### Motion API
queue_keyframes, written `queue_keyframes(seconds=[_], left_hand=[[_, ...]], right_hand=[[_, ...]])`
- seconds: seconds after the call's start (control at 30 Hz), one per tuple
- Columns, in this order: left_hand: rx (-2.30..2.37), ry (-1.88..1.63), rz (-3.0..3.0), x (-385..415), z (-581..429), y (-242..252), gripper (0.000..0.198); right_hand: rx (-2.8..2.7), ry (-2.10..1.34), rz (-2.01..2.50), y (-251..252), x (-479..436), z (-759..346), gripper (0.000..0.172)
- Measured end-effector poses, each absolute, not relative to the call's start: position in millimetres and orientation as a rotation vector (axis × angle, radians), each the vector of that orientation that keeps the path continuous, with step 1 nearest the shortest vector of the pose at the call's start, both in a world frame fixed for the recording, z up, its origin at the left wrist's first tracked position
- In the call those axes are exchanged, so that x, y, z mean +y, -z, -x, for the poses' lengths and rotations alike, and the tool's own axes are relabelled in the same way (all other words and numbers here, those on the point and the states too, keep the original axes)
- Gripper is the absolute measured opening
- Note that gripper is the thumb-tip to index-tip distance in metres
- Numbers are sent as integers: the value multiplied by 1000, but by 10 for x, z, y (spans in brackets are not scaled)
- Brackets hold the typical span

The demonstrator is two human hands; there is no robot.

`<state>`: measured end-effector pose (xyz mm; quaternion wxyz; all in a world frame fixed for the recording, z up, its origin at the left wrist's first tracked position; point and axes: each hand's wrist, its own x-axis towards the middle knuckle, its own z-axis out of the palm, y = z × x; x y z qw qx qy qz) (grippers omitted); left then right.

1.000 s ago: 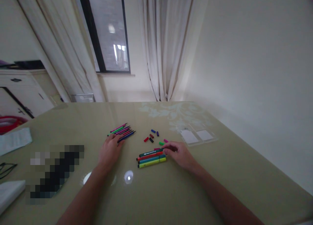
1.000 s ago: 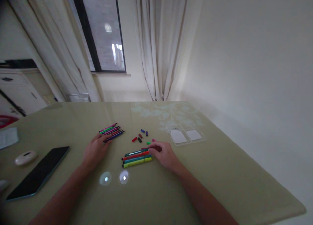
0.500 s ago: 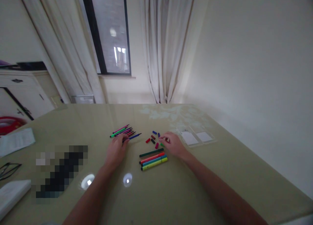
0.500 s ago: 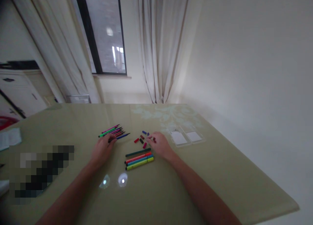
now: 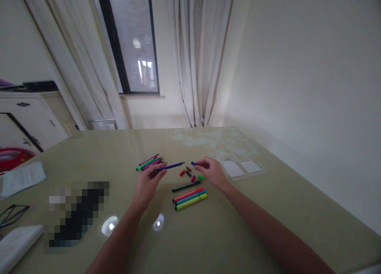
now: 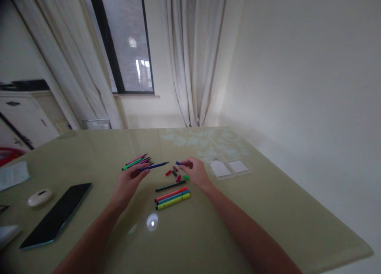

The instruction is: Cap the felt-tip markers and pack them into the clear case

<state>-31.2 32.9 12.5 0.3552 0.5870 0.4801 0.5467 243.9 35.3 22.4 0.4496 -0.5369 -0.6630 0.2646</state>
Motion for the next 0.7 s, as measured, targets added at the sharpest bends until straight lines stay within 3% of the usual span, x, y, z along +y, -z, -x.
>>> queue_keyframes(seconds=[0.07, 0.17, 0.43, 0.7], left_hand=[[1225, -1415, -1509, 274, 257, -178, 41], [1191, -1404, -1518, 181, 179, -249, 36], [1103, -1326, -1542, -30, 38, -385, 30], [1104, -1276, -1597, -75, 36, -382, 28]], right_hand=[[-1469, -865, 1211, -205, 130, -2582, 38], [-1304, -990, 1164, -197, -112, -2731, 42], [-1281, -989, 1049, -428, -291, -2724, 33], [-1466, -773, 1032, -490, -385, -2682, 22]])
